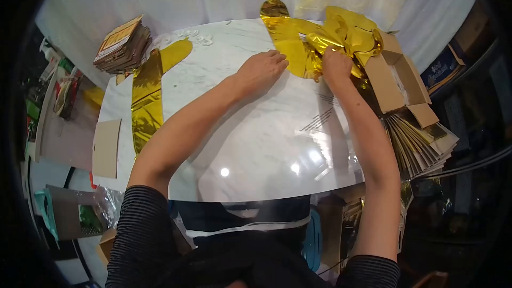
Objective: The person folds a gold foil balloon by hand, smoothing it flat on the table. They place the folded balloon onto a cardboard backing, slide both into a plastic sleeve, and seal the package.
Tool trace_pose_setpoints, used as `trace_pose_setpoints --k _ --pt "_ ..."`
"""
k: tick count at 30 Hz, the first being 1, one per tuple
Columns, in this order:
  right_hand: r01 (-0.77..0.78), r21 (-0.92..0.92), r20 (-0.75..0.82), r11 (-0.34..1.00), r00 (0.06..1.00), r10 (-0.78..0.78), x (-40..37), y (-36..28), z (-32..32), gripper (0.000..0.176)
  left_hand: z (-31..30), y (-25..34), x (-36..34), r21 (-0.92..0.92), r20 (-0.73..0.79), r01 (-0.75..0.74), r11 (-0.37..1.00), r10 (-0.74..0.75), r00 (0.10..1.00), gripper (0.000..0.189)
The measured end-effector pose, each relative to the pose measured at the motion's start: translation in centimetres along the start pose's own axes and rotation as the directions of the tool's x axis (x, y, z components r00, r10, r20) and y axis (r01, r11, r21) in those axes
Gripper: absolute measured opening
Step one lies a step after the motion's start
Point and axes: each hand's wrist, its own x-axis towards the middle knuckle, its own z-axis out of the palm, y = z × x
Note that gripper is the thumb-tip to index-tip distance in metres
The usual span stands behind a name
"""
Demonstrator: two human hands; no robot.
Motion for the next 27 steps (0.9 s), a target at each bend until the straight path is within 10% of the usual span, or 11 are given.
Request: trace_pose_setpoints --k 3,5,8,10,19,27 --pt "0.148 -0.065 -0.101 0.987 0.983 -0.155 -1.4 0.4 1.6 0.021 2.4 -0.7 2.6 0.029 -0.037 -0.125 0.992 0.126 0.991 0.021" --pt "0.579 -0.271 -0.587 0.769 0.534 -0.609 -1.1 1.1 3.2 0.014 2.1 -1.0 4.4 0.032 0.117 -0.099 0.995 0.095 0.989 0.016" --pt "0.759 -0.131 -0.442 0.637 0.531 -0.723 -4.1 -0.7 2.0 0.017 2.7 -1.8 4.7 -0.004 -0.122 -0.193 0.981 0.191 0.974 0.014" --pt "0.667 0.104 -0.217 0.738 0.739 -0.637 -6.2 -1.9 2.1 0.021 3.7 -2.2 5.1 -0.068 -0.16 -0.132 0.989 0.12 0.98 0.013" --pt "0.601 0.232 -0.195 0.764 0.799 -0.569 -5.6 -3.6 -0.7 0.026 1.5 -1.8 0.6 -0.024 -0.154 0.005 1.0 -0.008 0.988 0.007" --pt "0.524 -0.056 -0.277 0.85 0.81 -0.517 0.3 0.4 3.8 0.032 0.0 -2.0 -3.3 -0.01 -0.083 0.083 0.997 -0.084 0.993 0.006"
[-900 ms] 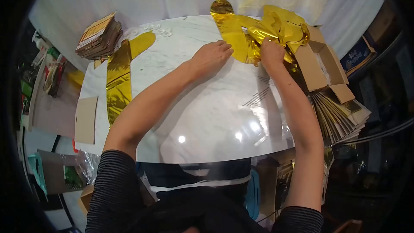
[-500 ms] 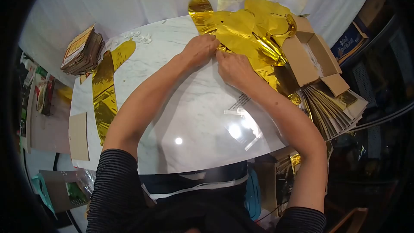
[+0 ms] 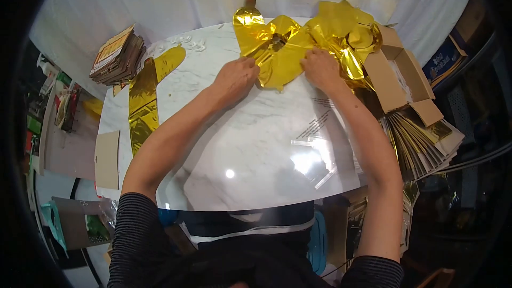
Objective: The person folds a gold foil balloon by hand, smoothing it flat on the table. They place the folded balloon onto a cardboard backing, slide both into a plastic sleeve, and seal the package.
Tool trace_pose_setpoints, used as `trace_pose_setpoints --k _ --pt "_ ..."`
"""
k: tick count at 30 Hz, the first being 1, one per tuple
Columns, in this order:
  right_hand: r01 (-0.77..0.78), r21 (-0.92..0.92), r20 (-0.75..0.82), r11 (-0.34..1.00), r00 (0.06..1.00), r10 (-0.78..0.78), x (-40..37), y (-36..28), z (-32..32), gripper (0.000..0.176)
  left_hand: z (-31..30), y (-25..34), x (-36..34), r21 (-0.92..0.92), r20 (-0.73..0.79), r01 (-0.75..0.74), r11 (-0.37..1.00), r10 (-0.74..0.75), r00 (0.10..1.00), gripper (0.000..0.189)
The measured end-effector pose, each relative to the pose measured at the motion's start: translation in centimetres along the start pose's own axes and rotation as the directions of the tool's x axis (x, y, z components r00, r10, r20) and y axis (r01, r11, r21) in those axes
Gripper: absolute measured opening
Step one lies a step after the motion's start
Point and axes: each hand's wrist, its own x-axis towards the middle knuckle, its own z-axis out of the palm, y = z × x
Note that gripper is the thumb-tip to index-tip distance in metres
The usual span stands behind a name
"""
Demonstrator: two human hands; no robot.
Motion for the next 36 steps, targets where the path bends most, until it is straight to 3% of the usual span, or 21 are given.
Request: trace_pose_setpoints --k 2,3,4,7,8,10,11,12,13,14,15,17,19,21,24,26,27,30,33,35,36 --pt "-0.159 0.076 0.004 0.984 0.987 0.159 1.0 1.8 2.2 0.033 -0.1 1.6 -1.0 -0.043 0.0 -0.016 0.999 0.016 1.0 0.007" --pt "-0.205 0.084 0.129 0.975 0.973 0.194 1.4 1.7 0.9 0.032 -0.2 2.3 -1.5 -0.089 0.002 -0.035 0.995 0.036 0.999 0.008" --pt "-0.198 0.088 0.131 0.976 0.974 0.185 1.5 1.3 1.1 0.032 -0.8 2.8 -1.7 -0.087 0.005 -0.027 0.996 0.027 1.0 0.008" --pt "0.168 0.279 -0.299 0.945 0.951 -0.081 0.3 -1.3 0.2 0.04 -3.0 2.7 -1.5 -0.206 0.244 0.236 0.95 -0.183 0.952 0.019" --pt "0.196 0.335 -0.211 0.922 0.969 -0.13 -0.3 -3.7 -2.1 0.043 -3.3 1.3 -1.0 -0.207 0.243 0.242 0.948 -0.19 0.951 0.019" --pt "0.213 0.397 -0.117 0.893 0.977 -0.181 -1.8 -7.9 -5.1 0.046 -3.6 -2.5 0.3 -0.4 0.321 0.449 0.799 -0.337 0.885 0.027" --pt "0.233 0.386 -0.019 0.892 0.969 -0.245 -2.6 -9.5 -5.8 0.047 -2.7 -4.4 0.7 -0.408 0.183 0.478 0.778 -0.444 0.877 0.032" --pt "0.255 0.375 0.079 0.891 0.949 -0.304 -3.2 -10.4 -6.0 0.048 -1.3 -6.3 1.4 -0.421 0.038 0.502 0.756 -0.538 0.842 0.037" --pt "0.253 0.375 0.082 0.892 0.949 -0.303 -3.5 -10.6 -4.9 0.048 0.0 -7.9 2.6 -0.415 0.056 0.607 0.678 -0.647 0.761 0.041" --pt "0.325 0.245 0.04 0.914 0.938 -0.344 -3.8 -10.9 -2.9 0.046 0.7 -9.1 3.5 -0.407 0.071 0.701 0.586 -0.745 0.664 0.045" --pt "0.389 0.107 0.004 0.915 0.92 -0.392 -3.9 -11.1 -1.8 0.045 0.3 -9.3 4.1 -0.411 0.07 0.702 0.582 -0.747 0.661 0.045" --pt "0.398 0.059 0.081 0.916 0.912 -0.401 -3.7 -11.9 -2.9 0.044 -0.9 -9.3 5.7 -0.458 0.303 0.82 0.343 -0.807 0.507 0.051" --pt "0.402 0.014 0.156 0.915 0.903 -0.399 -3.7 -12.5 -4.1 0.044 0.8 -11.2 7.3 -0.379 0.254 0.843 0.382 -0.833 0.492 0.051" --pt "0.374 0.1 0.175 0.922 0.906 -0.386 -3.6 -12.5 -4.8 0.049 2.3 -11.9 8.2 -0.295 0.201 0.86 0.416 -0.853 0.481 0.051" --pt "0.46 0.075 0.079 0.885 0.882 -0.465 -4.0 -11.5 -3.5 0.051 2.5 -11.7 9.0 -0.213 0.152 0.87 0.445 -0.864 0.479 0.051" --pt "0.463 0.072 0.108 0.883 0.877 -0.469 -4.0 -11.3 -3.5 0.052 1.8 -11.8 9.7 -0.167 0.363 0.918 0.36 -0.843 0.397 0.052" --pt "0.47 0.072 0.138 0.879 0.869 -0.476 -4.0 -11.3 -3.8 0.052 2.2 -12.3 9.9 -0.163 0.364 0.919 0.36 -0.844 0.395 0.052" --pt "0.469 0.13 0.101 0.873 0.87 -0.483 -4.2 -11.1 -4.0 0.05 2.9 -13.3 9.9 -0.185 0.387 0.914 0.362 -0.828 0.406 0.05" --pt "0.488 0.149 0.086 0.86 0.86 -0.502 -4.0 -10.8 -4.2 0.047 2.9 -13.6 10.0 -0.329 0.312 0.889 0.319 -0.852 0.421 0.045" --pt "0.477 0.179 0.084 0.861 0.864 -0.496 -3.9 -10.7 -4.3 0.047 3.6 -14.8 9.4 -0.585 0.253 0.8 0.136 -0.906 0.339 0.04" --pt "0.472 0.207 0.081 0.857 0.865 -0.496 -3.8 -10.7 -4.3 0.046 3.5 -15.0 8.7 -0.582 0.256 0.803 0.133 -0.907 0.336 0.04"
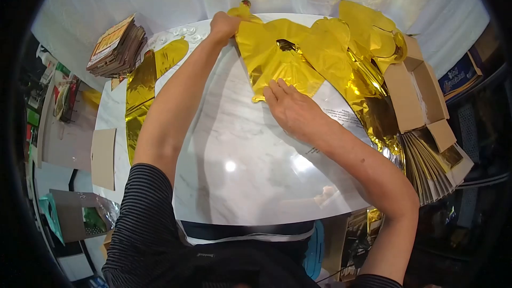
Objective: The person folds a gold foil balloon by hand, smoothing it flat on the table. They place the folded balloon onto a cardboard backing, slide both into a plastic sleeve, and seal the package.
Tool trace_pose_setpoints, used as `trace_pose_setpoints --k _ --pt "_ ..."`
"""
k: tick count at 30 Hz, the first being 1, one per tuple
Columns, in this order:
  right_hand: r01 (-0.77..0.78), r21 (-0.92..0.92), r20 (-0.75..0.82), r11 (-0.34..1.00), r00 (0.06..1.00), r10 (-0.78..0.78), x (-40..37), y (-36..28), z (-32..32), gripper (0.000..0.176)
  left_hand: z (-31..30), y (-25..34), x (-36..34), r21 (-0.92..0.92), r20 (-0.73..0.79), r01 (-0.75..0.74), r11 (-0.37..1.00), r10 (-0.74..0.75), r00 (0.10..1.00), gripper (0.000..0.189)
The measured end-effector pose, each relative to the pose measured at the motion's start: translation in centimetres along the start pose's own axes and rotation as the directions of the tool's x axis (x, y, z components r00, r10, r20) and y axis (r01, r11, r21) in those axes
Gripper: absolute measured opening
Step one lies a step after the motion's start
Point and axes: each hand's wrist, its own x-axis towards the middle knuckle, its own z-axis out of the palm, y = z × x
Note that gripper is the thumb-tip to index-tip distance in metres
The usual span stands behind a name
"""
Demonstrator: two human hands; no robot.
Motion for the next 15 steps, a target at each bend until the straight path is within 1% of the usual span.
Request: trace_pose_setpoints --k 2,3,4,6,7,8,9,10,11,12,13,14,15 --pt "-0.011 -0.03 -0.01 0.999 1.0 0.011 0.7 0.4 1.2 0.046 -0.8 -0.7 -0.1 0.061 -0.127 -0.084 0.995 0.091 0.988 0.035" --pt "-0.025 -0.059 -0.019 0.998 1.0 0.024 1.1 0.4 1.4 0.047 -0.9 -1.2 0.0 0.102 -0.176 -0.117 0.988 0.134 0.975 0.027" --pt "-0.027 -0.061 -0.017 0.998 1.0 0.026 1.5 0.5 1.5 0.047 -1.0 -1.5 0.3 0.1 -0.174 -0.118 0.988 0.134 0.976 0.027" --pt "-0.04 -0.049 -0.065 0.998 0.997 0.036 2.6 0.6 1.9 0.035 -1.3 -2.3 0.8 0.114 -0.259 -0.178 0.977 0.202 0.945 0.02" --pt "-0.033 -0.047 -0.063 0.998 0.998 0.03 3.1 0.8 2.2 0.035 -1.4 -2.6 1.2 0.091 -0.294 -0.195 0.977 0.214 0.931 0.019" --pt "-0.058 -0.046 -0.097 0.997 0.994 0.054 3.6 0.9 2.5 0.027 -1.5 -3.0 1.5 0.092 -0.299 -0.189 0.978 0.208 0.931 0.019" --pt "-0.084 -0.043 -0.133 0.996 0.988 0.077 4.2 0.9 2.4 0.02 -1.8 -2.8 1.3 0.085 -0.288 -0.191 0.978 0.207 0.935 0.024" --pt "-0.077 -0.04 -0.134 0.996 0.988 0.071 4.7 1.0 2.0 0.02 -2.1 -2.7 1.2 0.078 -0.277 -0.193 0.978 0.208 0.938 0.03" --pt "-0.136 0.045 -0.119 0.99 0.983 0.141 5.0 1.3 1.6 0.014 -2.4 -2.7 0.9 0.081 -0.283 -0.189 0.979 0.205 0.937 0.03" --pt "-0.194 0.128 -0.097 0.973 0.973 0.207 5.4 1.6 1.1 0.008 -2.7 -2.9 0.7 0.044 -0.266 -0.224 0.974 0.227 0.937 0.035" --pt "-0.231 0.127 -0.158 0.965 0.955 0.25 6.2 2.2 1.7 0.011 -3.1 -3.2 0.5 0.007 -0.249 -0.257 0.966 0.251 0.935 0.04" --pt "-0.225 0.132 -0.16 0.966 0.957 0.244 6.3 2.8 2.2 0.011 -3.5 -3.4 0.3 0.012 -0.254 -0.253 0.967 0.248 0.935 0.04" --pt "-0.264 0.285 -0.222 0.921 0.917 0.331 6.5 3.1 2.1 0.015 -3.9 -3.5 0.1 0.072 -0.253 -0.299 0.951 0.308 0.917 0.043"
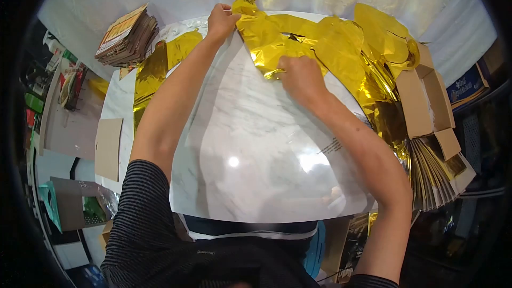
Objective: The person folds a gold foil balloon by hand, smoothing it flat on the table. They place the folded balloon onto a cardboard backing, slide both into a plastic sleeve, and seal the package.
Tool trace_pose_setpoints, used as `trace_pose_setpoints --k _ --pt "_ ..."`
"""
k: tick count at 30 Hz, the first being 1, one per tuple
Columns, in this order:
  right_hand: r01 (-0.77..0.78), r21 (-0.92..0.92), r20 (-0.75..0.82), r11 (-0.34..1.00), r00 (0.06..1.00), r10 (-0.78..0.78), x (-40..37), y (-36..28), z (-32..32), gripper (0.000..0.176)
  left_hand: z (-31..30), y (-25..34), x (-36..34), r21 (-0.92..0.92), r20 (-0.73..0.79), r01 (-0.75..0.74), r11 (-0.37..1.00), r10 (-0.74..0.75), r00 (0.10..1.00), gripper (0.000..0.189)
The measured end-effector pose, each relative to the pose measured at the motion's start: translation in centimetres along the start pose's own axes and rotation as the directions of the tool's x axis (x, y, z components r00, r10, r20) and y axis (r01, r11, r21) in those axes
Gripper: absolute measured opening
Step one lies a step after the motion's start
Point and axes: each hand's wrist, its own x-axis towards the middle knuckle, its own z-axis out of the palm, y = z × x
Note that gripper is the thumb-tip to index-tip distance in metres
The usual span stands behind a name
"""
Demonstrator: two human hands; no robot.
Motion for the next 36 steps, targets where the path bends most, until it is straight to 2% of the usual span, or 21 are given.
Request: trace_pose_setpoints --k 1,2,4,5,7,8,10,11,12,13,14,17,20,23,25,27,28,30,31,33,36 --pt "-0.073 0.146 -0.075 0.987 0.994 0.085 0.3 0.2 -0.2 0.019 -0.5 -0.1 -0.1 0.044 0.0 -0.062 0.997 0.063 0.998 0.047" --pt "-0.16 0.157 -0.017 0.975 0.986 0.164 0.7 0.5 -0.5 0.025 -1.0 -0.2 -0.4 0.048 -0.005 -0.061 0.997 0.062 0.998 0.047" --pt "-0.213 0.163 0.054 0.963 0.977 0.207 1.3 0.0 -1.8 0.026 -2.4 0.0 -1.9 0.2 0.027 -0.298 0.933 0.299 0.954 0.046" --pt "-0.269 0.162 0.126 0.949 0.96 0.25 1.5 -0.1 -2.3 0.027 -3.0 0.0 -2.8 0.203 0.023 -0.297 0.933 0.299 0.954 0.046" --pt "-0.19 0.167 0.085 0.967 0.98 0.178 1.7 0.6 -1.6 0.028 -4.4 0.3 -5.1 0.149 0.308 -0.437 0.887 0.379 0.873 0.043" --pt "-0.118 0.167 0.045 0.979 0.993 0.112 1.6 1.2 -1.2 0.029 -4.9 0.4 -6.3 0.152 0.306 -0.436 0.887 0.377 0.874 0.043" --pt "-0.094 0.175 0.058 0.98 0.995 0.085 1.7 1.3 -1.3 0.03 -5.4 0.5 -8.6 0.061 0.441 -0.568 0.821 0.489 0.753 0.037" --pt "-0.071 0.181 0.07 0.981 0.996 0.06 1.8 1.2 -1.3 0.031 -5.7 0.6 -9.5 0.063 0.439 -0.566 0.822 0.487 0.755 0.037" --pt "-0.068 0.182 0.071 0.981 0.996 0.055 1.9 1.1 -1.5 0.031 -5.8 0.6 -10.2 -0.01 0.478 -0.625 0.78 0.553 0.682 0.035" --pt "-0.139 0.24 0.096 0.961 0.988 0.119 2.1 1.0 -1.7 0.029 -5.9 0.7 -10.8 -0.087 0.508 -0.675 0.732 0.616 0.602 0.032" --pt "-0.21 0.295 0.126 0.932 0.976 0.18 2.3 0.9 -1.9 0.028 -5.9 1.0 -11.0 -0.104 0.577 -0.596 0.796 0.536 0.616 0.03" --pt "-0.285 0.415 0.142 0.864 0.958 0.247 2.9 2.5 -0.8 0.02 -5.8 1.5 -11.3 -0.111 0.614 -0.546 0.83 0.489 0.619 0.031" --pt "-0.324 0.472 0.144 0.82 0.946 0.291 3.4 3.2 -0.4 0.018 -5.7 2.0 -11.4 -0.157 0.555 -0.598 0.786 0.571 0.605 0.028" --pt "-0.31 0.448 0.146 0.839 0.951 0.273 3.8 3.6 -0.2 0.017 -5.0 1.8 -11.6 -0.138 0.537 -0.645 0.752 0.604 0.589 0.023" --pt "-0.249 0.552 0.173 0.796 0.968 0.183 3.8 3.4 -0.3 0.017 -4.0 0.8 -11.8 -0.114 0.512 -0.636 0.764 0.593 0.621 0.02" --pt "-0.251 0.354 0.235 0.901 0.956 0.174 3.9 2.7 -1.3 0.014 -3.6 -0.1 -12.1 -0.088 0.489 -0.622 0.778 0.578 0.653 0.017" --pt "-0.24 0.364 0.243 0.9 0.957 0.157 4.3 3.2 -1.5 0.014 -3.5 0.0 -12.2 -0.097 0.461 -0.604 0.791 0.574 0.677 0.015" --pt "-0.194 0.309 0.411 0.931 0.91 0.053 5.1 3.5 -2.4 0.014 -3.5 0.0 -12.4 -0.119 0.416 -0.585 0.802 0.576 0.704 0.012" --pt "-0.191 0.311 0.413 0.931 0.909 0.049 5.3 3.2 -2.9 0.014 -3.5 -0.1 -12.4 -0.116 0.414 -0.583 0.804 0.573 0.707 0.012" --pt "-0.341 0.248 0.485 0.907 0.854 0.188 5.7 2.5 -3.7 0.016 -3.5 0.0 -12.5 -0.118 0.427 -0.553 0.825 0.545 0.721 0.013" --pt "-0.284 0.154 0.498 0.946 0.85 0.174 6.2 2.2 -4.2 0.019 -3.5 -0.2 -12.4 -0.113 0.425 -0.551 0.827 0.541 0.725 0.019"
